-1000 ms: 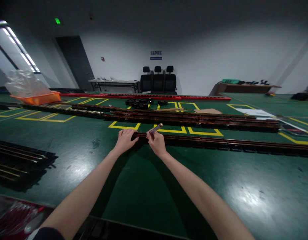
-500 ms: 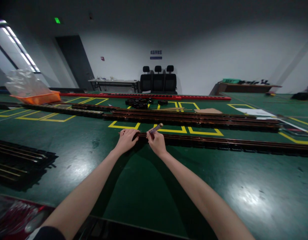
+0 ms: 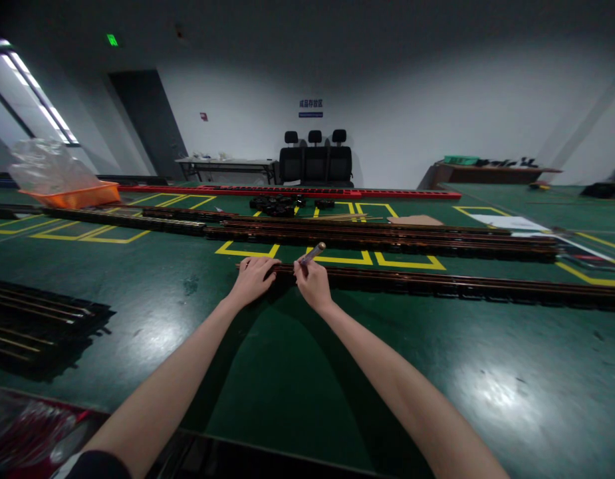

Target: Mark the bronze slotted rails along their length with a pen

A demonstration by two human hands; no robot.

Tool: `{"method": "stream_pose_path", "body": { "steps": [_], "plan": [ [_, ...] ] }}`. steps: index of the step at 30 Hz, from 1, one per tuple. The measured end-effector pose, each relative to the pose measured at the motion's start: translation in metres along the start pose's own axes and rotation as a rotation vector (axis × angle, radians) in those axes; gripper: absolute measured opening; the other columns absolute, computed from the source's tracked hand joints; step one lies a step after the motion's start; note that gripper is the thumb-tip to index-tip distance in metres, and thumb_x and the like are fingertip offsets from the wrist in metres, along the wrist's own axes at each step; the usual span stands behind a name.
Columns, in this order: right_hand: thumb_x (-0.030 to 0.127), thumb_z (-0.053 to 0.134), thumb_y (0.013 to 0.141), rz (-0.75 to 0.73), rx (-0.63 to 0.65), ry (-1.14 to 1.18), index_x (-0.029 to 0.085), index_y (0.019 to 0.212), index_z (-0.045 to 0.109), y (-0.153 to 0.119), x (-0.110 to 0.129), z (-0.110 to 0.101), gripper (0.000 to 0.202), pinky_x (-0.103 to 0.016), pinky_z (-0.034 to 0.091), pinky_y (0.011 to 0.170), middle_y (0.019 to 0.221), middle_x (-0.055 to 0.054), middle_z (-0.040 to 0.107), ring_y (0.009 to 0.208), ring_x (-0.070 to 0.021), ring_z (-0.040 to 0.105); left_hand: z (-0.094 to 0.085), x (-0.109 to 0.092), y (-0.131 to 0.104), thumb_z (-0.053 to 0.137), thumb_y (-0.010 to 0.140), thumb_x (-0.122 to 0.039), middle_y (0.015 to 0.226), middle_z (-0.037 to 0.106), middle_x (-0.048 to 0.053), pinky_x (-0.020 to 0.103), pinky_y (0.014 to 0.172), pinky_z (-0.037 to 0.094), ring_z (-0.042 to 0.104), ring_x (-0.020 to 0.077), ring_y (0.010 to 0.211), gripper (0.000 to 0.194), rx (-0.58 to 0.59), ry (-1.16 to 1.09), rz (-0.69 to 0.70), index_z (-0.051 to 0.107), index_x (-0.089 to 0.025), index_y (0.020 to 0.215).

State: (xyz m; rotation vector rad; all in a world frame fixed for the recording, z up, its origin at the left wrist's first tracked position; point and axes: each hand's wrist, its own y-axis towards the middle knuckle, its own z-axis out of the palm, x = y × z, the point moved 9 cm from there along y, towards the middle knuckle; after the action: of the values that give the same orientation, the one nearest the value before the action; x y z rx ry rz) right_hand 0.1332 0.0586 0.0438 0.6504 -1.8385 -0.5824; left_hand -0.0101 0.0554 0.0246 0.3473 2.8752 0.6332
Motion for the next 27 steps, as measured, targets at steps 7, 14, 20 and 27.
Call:
{"method": "stream_pose_path", "body": {
  "steps": [7,14,20,27],
  "plan": [
    [0.047,0.043,0.091,0.029,-0.049,-0.001,0.020,0.075,0.052,-0.0006,-0.0041,-0.0051,0.033,-0.028,0.048,0.047,0.063,-0.005,0.060,0.050,-0.0163,0.058,0.0019,0.0014,0.0002,0.038,0.090,-0.028,0.116,0.062,0.007,0.044,0.101,0.029,0.051,0.0249,0.111,0.034,0.015,-0.001,-0.005,0.056,-0.025,0.118],
    [0.048,0.044,0.090,0.017,-0.006,-0.007,0.019,0.078,0.054,-0.0001,-0.0027,-0.0028,0.034,-0.029,0.049,0.049,0.064,-0.006,0.062,0.051,-0.0170,0.059,0.0011,0.0002,0.0003,0.038,0.090,-0.027,0.116,0.063,0.007,0.044,0.100,0.029,0.052,0.0250,0.110,0.034,0.009,-0.004,0.005,0.057,-0.023,0.118],
    [0.041,0.045,0.091,-0.010,0.007,-0.001,0.018,0.077,0.053,0.0004,0.0010,0.0004,0.028,-0.027,0.048,0.049,0.064,-0.004,0.063,0.048,-0.0147,0.058,-0.0020,0.0040,-0.0010,0.039,0.088,-0.022,0.114,0.064,0.006,0.044,0.099,0.030,0.052,0.0240,0.109,0.033,-0.018,-0.001,-0.022,0.058,-0.025,0.115],
    [0.041,0.045,0.091,-0.032,0.051,0.030,0.019,0.077,0.054,0.0002,0.0053,0.0043,0.028,-0.028,0.049,0.050,0.069,-0.006,0.065,0.050,-0.0154,0.059,-0.0044,0.0094,-0.0016,0.037,0.085,-0.015,0.115,0.064,0.006,0.044,0.100,0.029,0.053,0.0236,0.111,0.038,-0.024,-0.036,-0.060,0.059,-0.023,0.115]
  ]
}}
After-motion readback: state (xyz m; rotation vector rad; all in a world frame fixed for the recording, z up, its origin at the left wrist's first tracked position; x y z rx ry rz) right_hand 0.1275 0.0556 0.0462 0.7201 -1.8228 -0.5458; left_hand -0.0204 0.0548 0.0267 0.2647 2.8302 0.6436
